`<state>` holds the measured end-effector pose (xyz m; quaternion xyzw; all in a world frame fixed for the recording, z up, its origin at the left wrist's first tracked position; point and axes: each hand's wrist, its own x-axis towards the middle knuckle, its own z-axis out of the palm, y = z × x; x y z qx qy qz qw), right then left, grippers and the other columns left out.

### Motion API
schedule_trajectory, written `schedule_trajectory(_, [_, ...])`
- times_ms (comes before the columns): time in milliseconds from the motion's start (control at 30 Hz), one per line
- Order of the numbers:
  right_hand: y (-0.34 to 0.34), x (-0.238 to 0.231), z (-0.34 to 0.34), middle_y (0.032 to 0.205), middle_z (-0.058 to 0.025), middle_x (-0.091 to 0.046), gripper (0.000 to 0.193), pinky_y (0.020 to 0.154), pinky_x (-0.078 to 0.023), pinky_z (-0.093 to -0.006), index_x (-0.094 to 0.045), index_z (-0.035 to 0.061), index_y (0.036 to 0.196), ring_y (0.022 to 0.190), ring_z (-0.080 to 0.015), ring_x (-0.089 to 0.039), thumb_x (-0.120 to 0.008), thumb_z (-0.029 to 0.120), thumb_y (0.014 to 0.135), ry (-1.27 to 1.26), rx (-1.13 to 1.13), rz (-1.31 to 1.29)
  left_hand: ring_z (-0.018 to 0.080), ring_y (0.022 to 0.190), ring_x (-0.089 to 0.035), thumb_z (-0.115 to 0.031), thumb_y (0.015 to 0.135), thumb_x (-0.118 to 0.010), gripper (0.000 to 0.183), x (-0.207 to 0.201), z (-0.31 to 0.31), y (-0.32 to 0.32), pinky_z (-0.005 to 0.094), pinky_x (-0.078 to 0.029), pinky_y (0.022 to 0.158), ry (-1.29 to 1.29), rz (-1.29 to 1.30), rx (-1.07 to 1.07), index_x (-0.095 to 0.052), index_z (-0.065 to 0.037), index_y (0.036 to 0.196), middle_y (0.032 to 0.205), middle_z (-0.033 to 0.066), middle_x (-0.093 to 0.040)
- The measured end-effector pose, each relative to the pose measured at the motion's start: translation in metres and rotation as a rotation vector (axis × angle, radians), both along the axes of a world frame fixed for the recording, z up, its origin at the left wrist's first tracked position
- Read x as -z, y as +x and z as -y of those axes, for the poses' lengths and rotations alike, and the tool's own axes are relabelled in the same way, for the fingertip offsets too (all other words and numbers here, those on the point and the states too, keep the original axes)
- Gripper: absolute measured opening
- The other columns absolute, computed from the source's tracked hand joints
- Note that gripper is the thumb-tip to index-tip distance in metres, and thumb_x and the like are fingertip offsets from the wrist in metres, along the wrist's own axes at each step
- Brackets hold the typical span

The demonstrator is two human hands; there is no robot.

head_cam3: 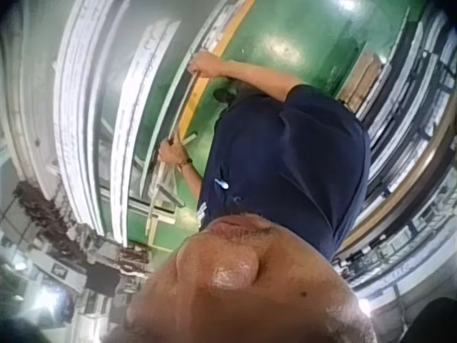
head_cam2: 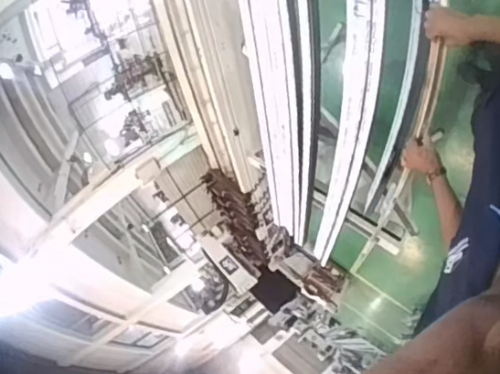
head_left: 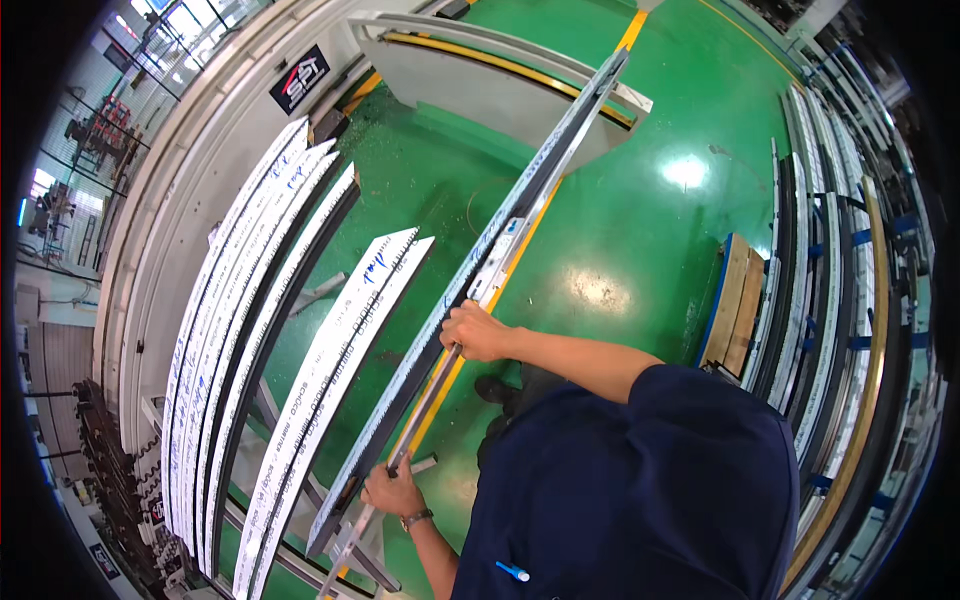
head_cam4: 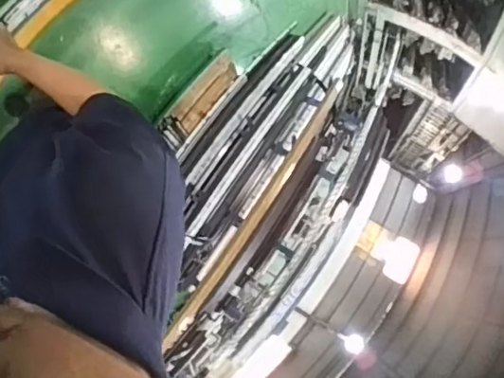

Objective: Applying protective tape and identification labels to curved aluminum window profiles.

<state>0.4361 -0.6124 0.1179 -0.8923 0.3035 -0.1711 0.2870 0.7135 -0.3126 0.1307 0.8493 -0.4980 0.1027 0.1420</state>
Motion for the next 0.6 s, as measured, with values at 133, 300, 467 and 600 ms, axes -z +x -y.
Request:
schedule_trajectory(133, [-0.007,0.021,0.002,0.114,-0.0105,-0.067,0.03,0.103,-0.043,-0.0505,-0.072,0.0157,0.099,0.114,-0.0317,-0.06,-0.079,0.005,0.072,-0.056,0.257,0.085,0.0323,0.077,-0.065,-0.055,0.068,-0.097,0.053,0.029,0.013,0.013,0.0489,-0.044,0.083,0.097,-0.052,-0.064,-0.073,-0.011,0.081,0.074,0.007,-0.07])
schedule_trajectory(300, [-0.058,0.05,0.047,0.133,-0.0213,-0.064,0.056,0.108,-0.05,-0.0565,-0.059,0.0078,0.137,0.13,-0.0417,-0.061,-0.083,0.018,0.087,0.042,1.41,0.306,0.0336,0.076,-0.068,-0.055,0.07,-0.097,0.053,0.049,0.02,0.012,0.0498,-0.044,0.084,0.203,-0.275,-0.114,-0.072,-0.009,0.078,0.077,0.0087,-0.073])
schedule_trajectory(467, [-0.099,0.084,0.099,0.117,-0.0183,-0.071,0.048,0.081,-0.064,-0.0455,-0.049,0.0041,0.146,0.095,-0.0306,-0.074,-0.063,0.032,0.11,1.177,1.223,0.698,0.0334,0.076,-0.069,-0.052,0.07,-0.098,0.051,0.065,0.025,0.001,0.0505,-0.044,0.084,0.182,-0.299,-0.095,-0.072,-0.008,0.077,0.079,0.0091,-0.075])
schedule_trajectory(600, [-0.101,0.099,0.106,0.115,-0.0192,-0.074,0.041,0.072,-0.065,-0.0412,-0.051,0.0025,0.142,0.088,-0.0285,-0.077,-0.064,0.027,0.11,1.145,1.141,0.564,0.0332,0.079,-0.069,-0.052,0.068,-0.099,0.052,0.074,0.026,0.005,0.0517,-0.046,0.084,0.166,-0.311,-0.126,-0.074,-0.008,0.079,0.08,0.0095,-0.075])
